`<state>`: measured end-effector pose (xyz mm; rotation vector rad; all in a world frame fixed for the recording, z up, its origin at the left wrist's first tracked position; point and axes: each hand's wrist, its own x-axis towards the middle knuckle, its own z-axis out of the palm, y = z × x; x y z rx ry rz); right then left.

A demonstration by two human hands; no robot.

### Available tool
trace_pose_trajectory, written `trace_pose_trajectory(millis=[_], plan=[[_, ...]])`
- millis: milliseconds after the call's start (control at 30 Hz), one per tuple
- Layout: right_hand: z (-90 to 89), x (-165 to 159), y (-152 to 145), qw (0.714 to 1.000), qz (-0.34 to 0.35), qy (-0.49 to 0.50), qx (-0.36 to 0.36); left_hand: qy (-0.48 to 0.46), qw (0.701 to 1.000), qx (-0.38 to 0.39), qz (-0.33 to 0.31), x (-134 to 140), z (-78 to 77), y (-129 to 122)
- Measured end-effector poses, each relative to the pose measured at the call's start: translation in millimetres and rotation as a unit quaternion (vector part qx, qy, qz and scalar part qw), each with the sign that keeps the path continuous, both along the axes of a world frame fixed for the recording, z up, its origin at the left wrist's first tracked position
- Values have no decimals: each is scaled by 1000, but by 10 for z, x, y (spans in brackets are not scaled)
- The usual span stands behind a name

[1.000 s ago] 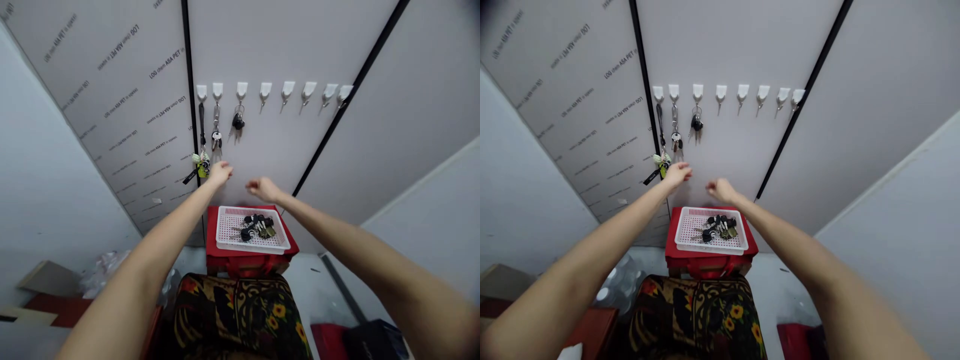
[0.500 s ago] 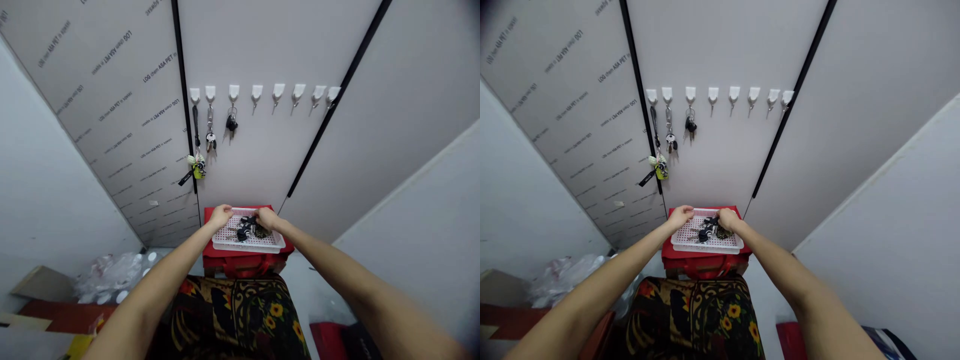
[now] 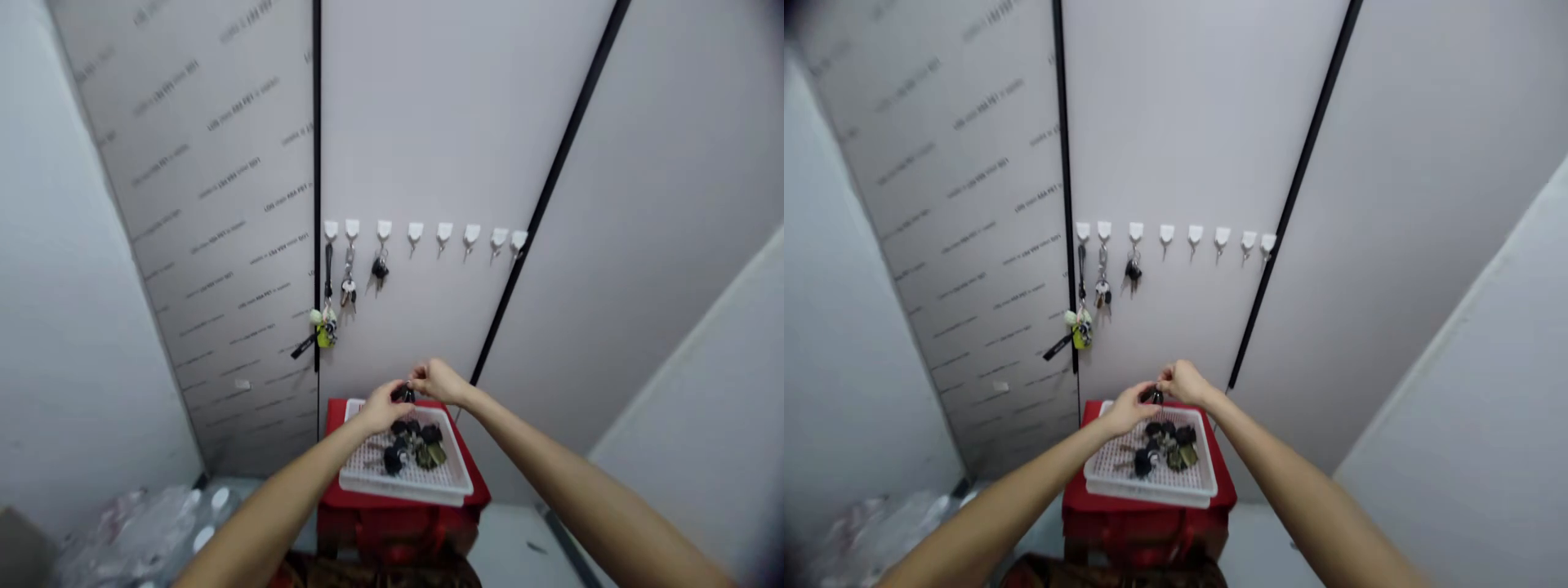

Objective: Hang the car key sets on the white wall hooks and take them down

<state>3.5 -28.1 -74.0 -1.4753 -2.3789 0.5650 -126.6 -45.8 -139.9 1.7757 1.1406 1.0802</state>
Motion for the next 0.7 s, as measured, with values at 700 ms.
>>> trace_pose_trajectory(millis=[700], plan=[[1872, -425, 669, 928, -196, -75, 308, -124, 979, -4, 161, 204, 2018, 897]])
